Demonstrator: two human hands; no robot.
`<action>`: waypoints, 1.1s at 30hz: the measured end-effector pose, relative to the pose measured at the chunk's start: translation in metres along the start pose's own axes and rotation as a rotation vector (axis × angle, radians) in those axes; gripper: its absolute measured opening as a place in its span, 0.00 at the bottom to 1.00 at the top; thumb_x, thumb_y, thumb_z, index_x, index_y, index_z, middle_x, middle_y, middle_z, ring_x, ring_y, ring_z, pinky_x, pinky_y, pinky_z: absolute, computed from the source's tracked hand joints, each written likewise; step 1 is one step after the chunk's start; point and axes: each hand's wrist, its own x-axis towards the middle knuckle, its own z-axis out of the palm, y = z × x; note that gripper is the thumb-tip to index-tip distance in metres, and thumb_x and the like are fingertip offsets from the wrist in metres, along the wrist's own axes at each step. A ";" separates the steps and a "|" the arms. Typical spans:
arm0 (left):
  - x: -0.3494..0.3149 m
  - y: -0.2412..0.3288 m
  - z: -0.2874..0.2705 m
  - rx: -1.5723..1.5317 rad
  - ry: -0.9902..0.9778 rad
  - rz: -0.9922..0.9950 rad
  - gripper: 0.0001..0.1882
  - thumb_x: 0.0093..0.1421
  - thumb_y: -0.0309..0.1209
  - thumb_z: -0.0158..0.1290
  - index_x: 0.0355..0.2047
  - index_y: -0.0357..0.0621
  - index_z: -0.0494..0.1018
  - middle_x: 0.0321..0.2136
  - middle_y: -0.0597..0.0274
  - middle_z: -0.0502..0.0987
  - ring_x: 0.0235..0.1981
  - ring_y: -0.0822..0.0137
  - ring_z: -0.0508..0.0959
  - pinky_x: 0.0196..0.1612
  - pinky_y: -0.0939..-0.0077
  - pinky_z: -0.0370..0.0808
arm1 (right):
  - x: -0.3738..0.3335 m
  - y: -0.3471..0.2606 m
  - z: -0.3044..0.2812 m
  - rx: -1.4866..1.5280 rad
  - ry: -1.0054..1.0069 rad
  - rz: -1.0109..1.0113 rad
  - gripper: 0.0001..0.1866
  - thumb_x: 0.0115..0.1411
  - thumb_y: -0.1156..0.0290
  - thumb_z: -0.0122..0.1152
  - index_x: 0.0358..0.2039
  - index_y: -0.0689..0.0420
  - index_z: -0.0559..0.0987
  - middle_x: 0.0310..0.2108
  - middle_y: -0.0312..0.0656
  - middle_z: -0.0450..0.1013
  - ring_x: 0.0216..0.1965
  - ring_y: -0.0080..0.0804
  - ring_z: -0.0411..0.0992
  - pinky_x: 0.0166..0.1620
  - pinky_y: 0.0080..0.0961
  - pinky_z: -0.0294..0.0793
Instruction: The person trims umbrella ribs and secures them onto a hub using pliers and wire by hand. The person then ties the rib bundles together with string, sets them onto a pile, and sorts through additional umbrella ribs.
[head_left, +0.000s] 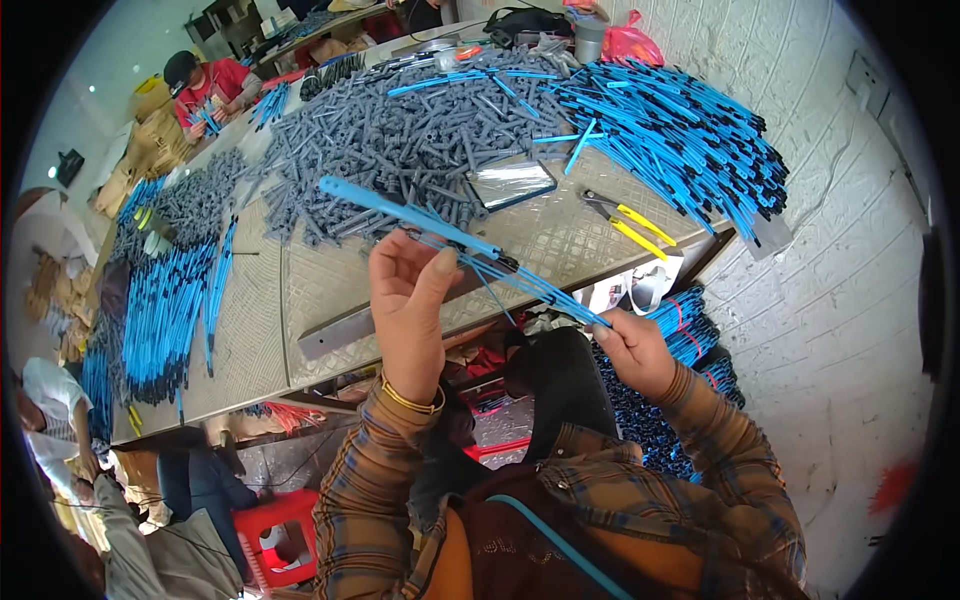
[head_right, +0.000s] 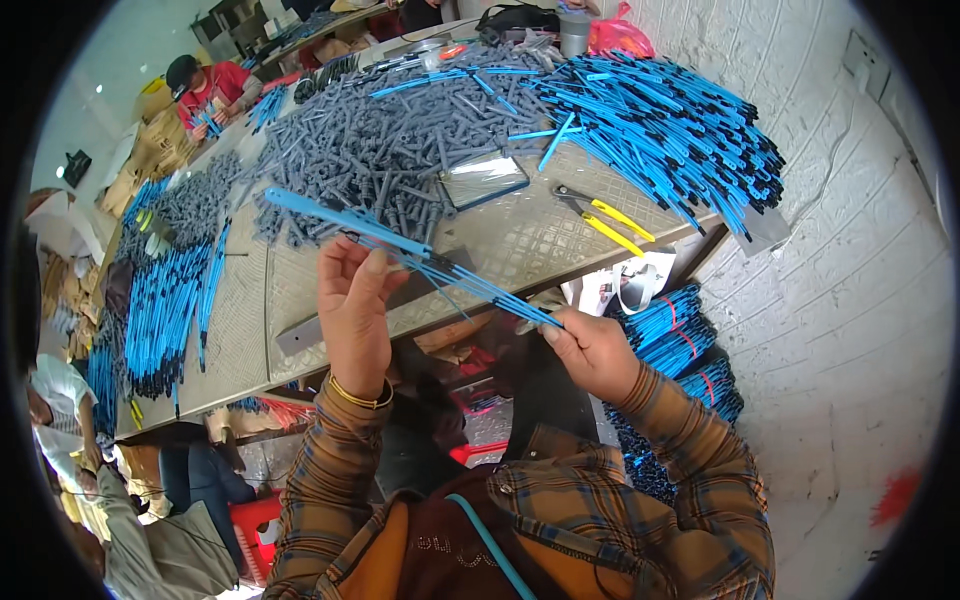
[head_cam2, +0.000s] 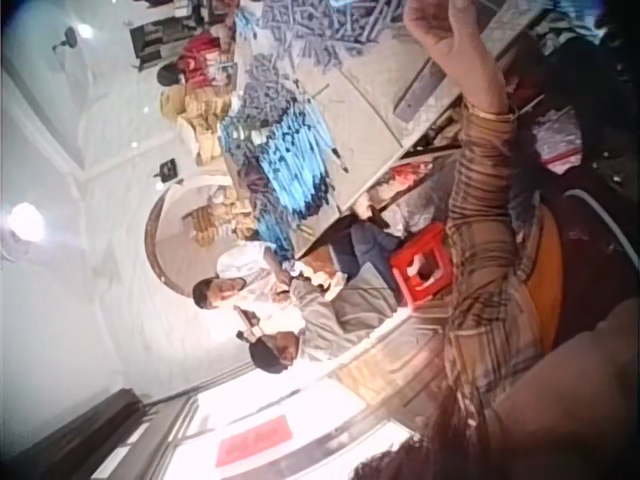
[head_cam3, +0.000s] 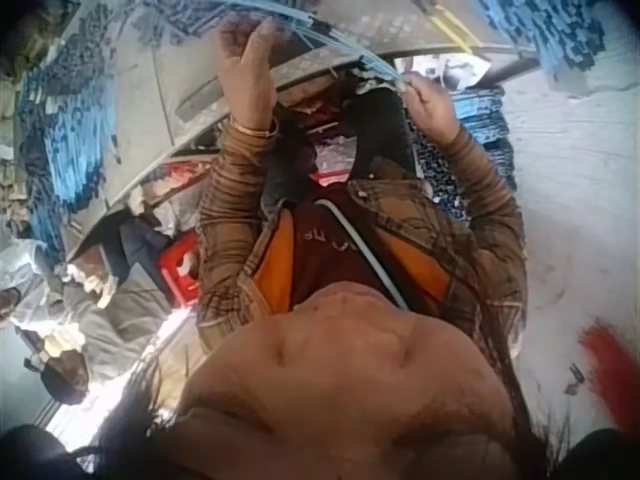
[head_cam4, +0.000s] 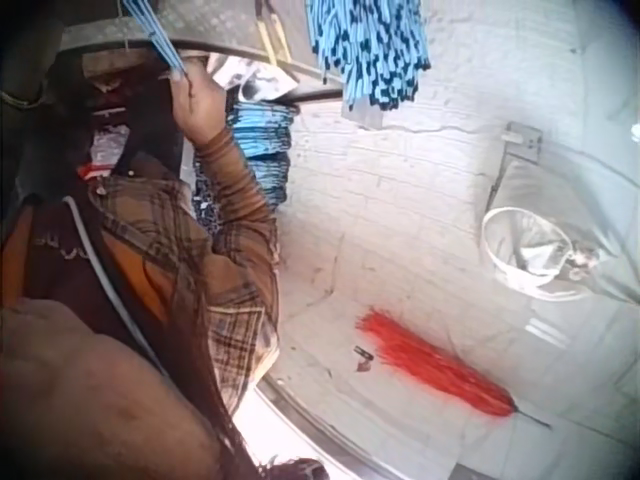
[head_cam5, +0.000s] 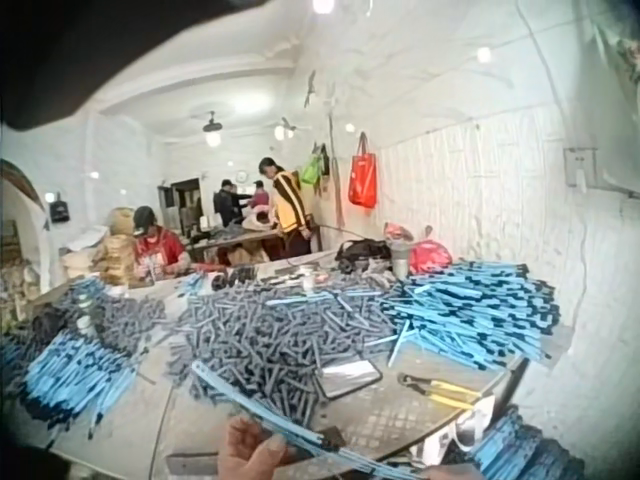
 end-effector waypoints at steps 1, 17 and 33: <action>-0.001 0.003 0.002 0.016 0.013 -0.012 0.10 0.58 0.24 0.46 0.40 0.45 0.64 0.32 0.63 0.72 0.33 0.69 0.74 0.37 0.74 0.73 | -0.002 0.000 0.000 0.109 -0.031 0.058 0.09 0.60 0.69 0.48 0.30 0.62 0.72 0.17 0.37 0.63 0.19 0.24 0.62 0.23 0.19 0.62; 0.015 0.047 -0.012 0.167 -0.625 -0.403 0.09 0.55 0.23 0.47 0.37 0.40 0.66 0.22 0.64 0.70 0.16 0.78 0.64 0.18 0.87 0.58 | -0.003 0.034 -0.036 0.009 -0.446 0.137 0.08 0.59 0.66 0.50 0.29 0.56 0.70 0.17 0.27 0.61 0.18 0.14 0.59 0.23 0.15 0.60; -0.046 0.033 0.005 -0.505 -0.332 -0.345 0.12 0.58 0.39 0.48 0.30 0.43 0.69 0.08 0.65 0.62 0.08 0.72 0.60 0.13 0.81 0.57 | 0.210 0.101 -0.160 -0.836 0.385 -0.140 0.08 0.54 0.69 0.50 0.31 0.58 0.74 0.31 0.48 0.70 0.34 0.49 0.68 0.37 0.36 0.69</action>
